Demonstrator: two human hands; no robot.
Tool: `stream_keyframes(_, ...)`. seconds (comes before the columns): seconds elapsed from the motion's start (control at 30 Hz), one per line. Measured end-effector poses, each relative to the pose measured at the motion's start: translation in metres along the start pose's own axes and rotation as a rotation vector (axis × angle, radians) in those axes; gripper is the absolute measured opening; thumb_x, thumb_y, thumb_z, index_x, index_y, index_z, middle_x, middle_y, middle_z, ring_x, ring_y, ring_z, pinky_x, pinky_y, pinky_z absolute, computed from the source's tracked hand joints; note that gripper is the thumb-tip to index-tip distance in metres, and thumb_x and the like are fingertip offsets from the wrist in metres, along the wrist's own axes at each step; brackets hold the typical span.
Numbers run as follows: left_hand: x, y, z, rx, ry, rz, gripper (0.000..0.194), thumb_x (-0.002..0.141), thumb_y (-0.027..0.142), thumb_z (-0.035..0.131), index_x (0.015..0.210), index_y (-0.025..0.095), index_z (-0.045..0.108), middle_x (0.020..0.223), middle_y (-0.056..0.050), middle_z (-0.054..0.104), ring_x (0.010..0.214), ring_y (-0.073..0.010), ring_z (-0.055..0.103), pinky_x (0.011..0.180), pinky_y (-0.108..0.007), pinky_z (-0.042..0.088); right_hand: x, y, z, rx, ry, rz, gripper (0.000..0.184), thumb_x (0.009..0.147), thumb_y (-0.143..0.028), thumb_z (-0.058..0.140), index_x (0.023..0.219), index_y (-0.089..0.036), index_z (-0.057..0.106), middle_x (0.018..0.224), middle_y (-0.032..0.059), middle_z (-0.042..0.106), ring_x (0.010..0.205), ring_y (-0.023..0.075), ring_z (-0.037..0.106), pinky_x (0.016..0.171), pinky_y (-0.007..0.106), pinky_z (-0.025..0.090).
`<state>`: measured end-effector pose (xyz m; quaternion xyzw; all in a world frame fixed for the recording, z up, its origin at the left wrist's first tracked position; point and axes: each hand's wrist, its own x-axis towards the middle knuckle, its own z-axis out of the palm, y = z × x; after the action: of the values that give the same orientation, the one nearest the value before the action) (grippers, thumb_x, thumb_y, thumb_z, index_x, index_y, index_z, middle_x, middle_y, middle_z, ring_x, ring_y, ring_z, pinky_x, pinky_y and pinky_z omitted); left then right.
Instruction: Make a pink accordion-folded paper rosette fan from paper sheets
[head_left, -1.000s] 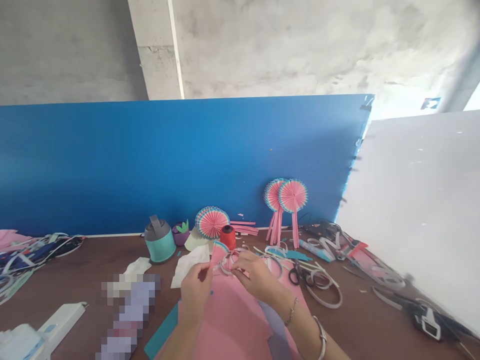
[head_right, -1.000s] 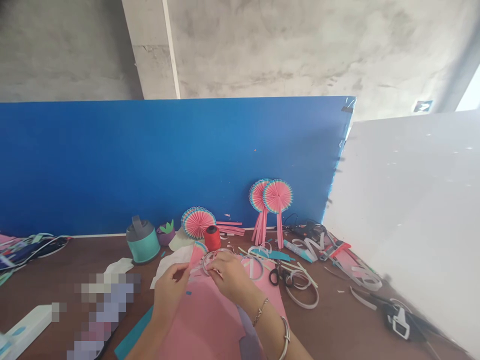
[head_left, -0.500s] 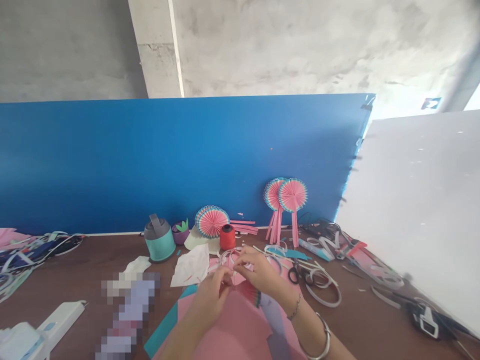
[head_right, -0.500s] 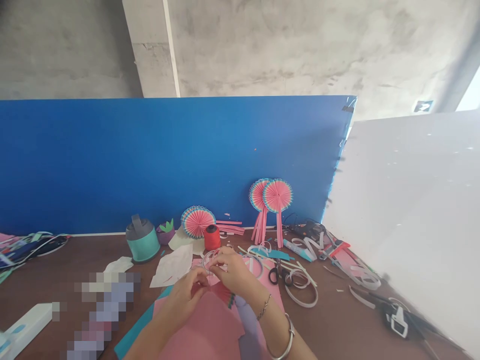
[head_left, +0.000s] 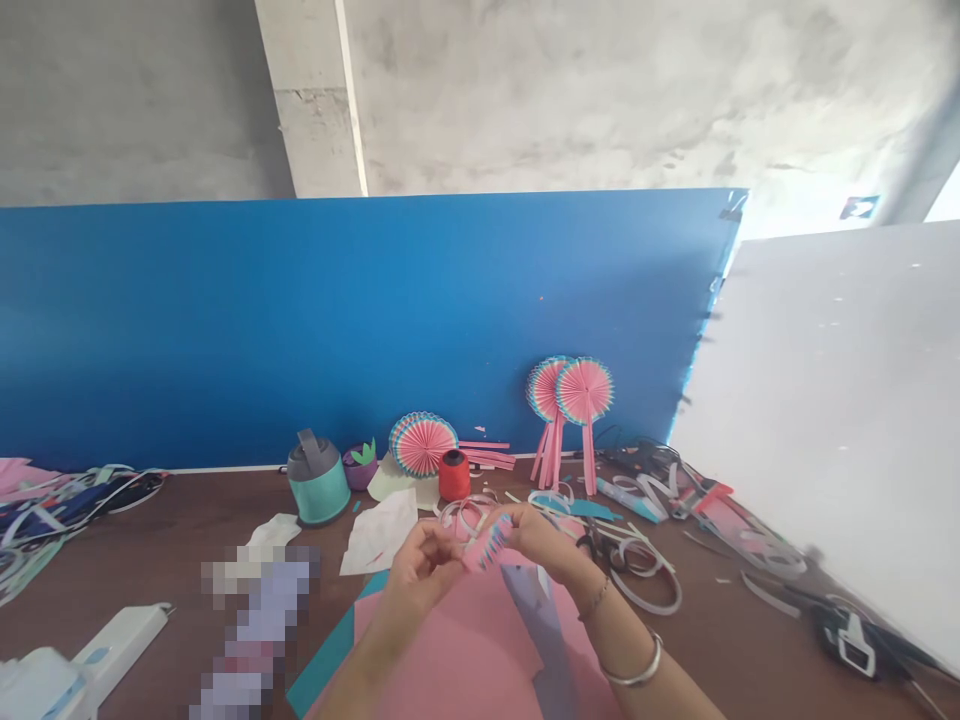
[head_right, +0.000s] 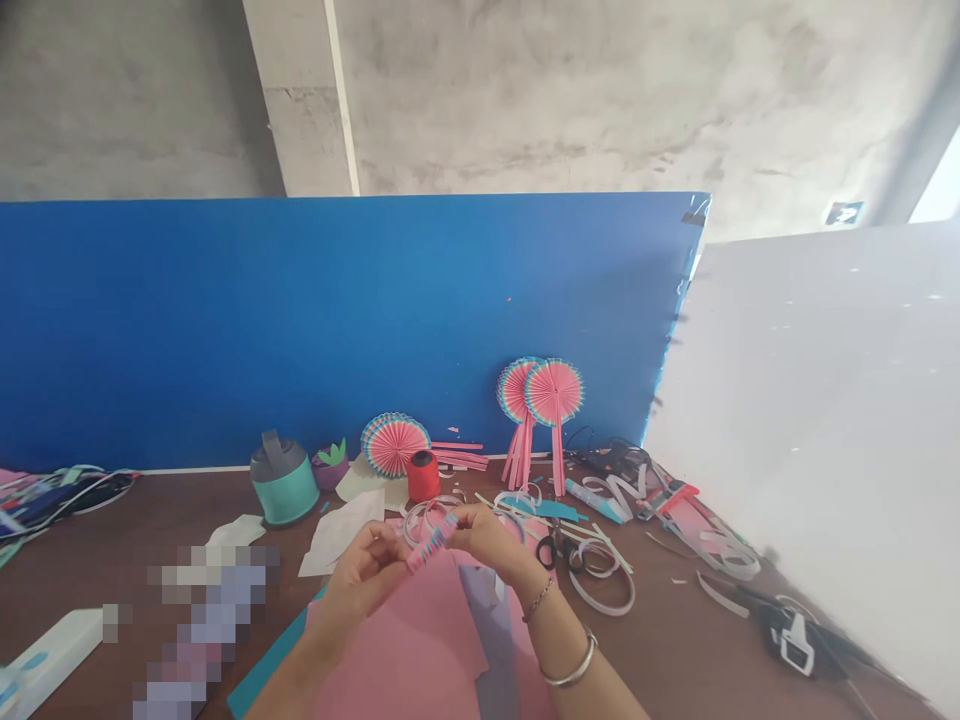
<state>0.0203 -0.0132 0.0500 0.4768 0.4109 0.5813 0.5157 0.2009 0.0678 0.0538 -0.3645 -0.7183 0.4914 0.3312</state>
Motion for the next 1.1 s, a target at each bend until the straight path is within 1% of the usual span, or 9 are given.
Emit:
stream_keyframes(0.13,0.010,-0.007,-0.010,-0.233,0.217,-0.042,0.041,0.065,0.037,0.078,0.096,0.023,0.054,0.072,0.006,0.061,0.044,-0.0059,0.049,0.046,-0.020,0.039,0.003,0.001,0.012,-0.116,0.012,-0.034,0.018,0.079,-0.027,0.059,0.065,-0.017,0.066,0.060,-0.0014,0.059,0.057,0.0114,0.050,0.054,0.022,0.038)
stream_keyframes(0.23,0.017,-0.014,-0.021,-0.340,0.333,-0.053,0.056,0.063,0.034,0.079,0.112,0.022,0.055,0.079,0.002,0.066,0.061,-0.0121,0.062,0.054,-0.023,0.048,0.005,0.004,0.024,-0.281,0.068,-0.065,0.018,0.079,-0.017,0.054,0.066,-0.018,0.066,0.065,0.0002,0.064,0.061,0.0134,0.055,0.058,0.024,0.041)
stream_keyframes(0.4,0.021,-0.015,-0.030,-0.438,0.492,-0.012,0.048,0.063,0.027,0.078,0.107,0.022,0.059,0.085,0.000,0.070,0.077,-0.0152,0.067,0.061,-0.022,0.052,0.012,0.015,0.037,-0.512,0.226,-0.306,0.016,0.075,-0.008,0.055,0.066,-0.019,0.064,0.081,0.0041,0.069,0.086,0.0202,0.060,0.082,0.033,0.043)
stream_keyframes(0.6,0.019,-0.007,-0.038,-0.408,0.717,0.155,0.041,0.072,0.027,0.072,0.111,0.026,0.060,0.095,0.001,0.067,0.083,-0.0124,0.064,0.070,-0.021,0.052,0.069,-0.001,0.042,-0.550,0.104,-0.263,0.021,0.086,-0.011,0.041,0.081,-0.015,0.061,0.070,0.0015,0.067,0.060,0.0121,0.060,0.056,0.021,0.045)
stream_keyframes(0.73,0.020,-0.008,-0.046,-0.371,0.759,0.233,0.046,0.074,0.036,0.071,0.117,0.027,0.058,0.095,0.000,0.064,0.083,-0.0133,0.061,0.067,-0.021,0.050,0.115,-0.031,0.038,-0.646,0.035,-0.385,0.017,0.076,-0.004,0.050,0.071,-0.017,0.060,0.083,0.0033,0.068,0.085,0.0155,0.063,0.075,0.026,0.048)
stream_keyframes(0.83,0.019,-0.008,-0.046,-0.333,0.730,0.238,0.052,0.072,0.041,0.072,0.120,0.028,0.056,0.093,0.000,0.064,0.081,-0.0140,0.061,0.065,-0.021,0.049,0.133,-0.049,0.031,-0.730,0.067,-0.459,0.015,0.073,-0.004,0.054,0.068,-0.017,0.061,0.112,0.0105,0.064,0.119,0.0238,0.049,0.101,0.038,0.036)
stream_keyframes(0.97,0.018,-0.005,-0.045,-0.339,0.739,0.236,0.054,0.069,0.042,0.073,0.118,0.027,0.056,0.093,0.000,0.065,0.080,-0.0142,0.061,0.064,-0.021,0.048,0.124,-0.065,0.011,-0.812,0.192,-0.473,0.017,0.075,-0.005,0.052,0.077,-0.015,0.064,0.128,0.0137,0.053,0.129,0.0276,0.036,0.108,0.044,0.025)
stream_keyframes(1.03,0.019,-0.005,-0.046,-0.369,0.766,0.237,0.053,0.069,0.040,0.074,0.117,0.026,0.056,0.093,0.000,0.065,0.081,-0.0141,0.061,0.065,-0.022,0.049,0.100,-0.070,-0.001,-0.898,0.332,-0.434,0.017,0.077,-0.006,0.050,0.075,-0.016,0.065,0.112,0.0123,0.060,0.115,0.0250,0.048,0.099,0.039,0.036)
stream_keyframes(1.1,0.020,-0.006,-0.046,-0.392,0.794,0.218,0.050,0.069,0.037,0.074,0.115,0.026,0.056,0.093,0.000,0.064,0.081,-0.0142,0.062,0.066,-0.022,0.049,0.064,-0.073,-0.014,-0.903,0.343,-0.387,0.016,0.079,-0.010,0.050,0.072,-0.016,0.064,0.087,0.0083,0.063,0.090,0.0215,0.057,0.082,0.034,0.044)
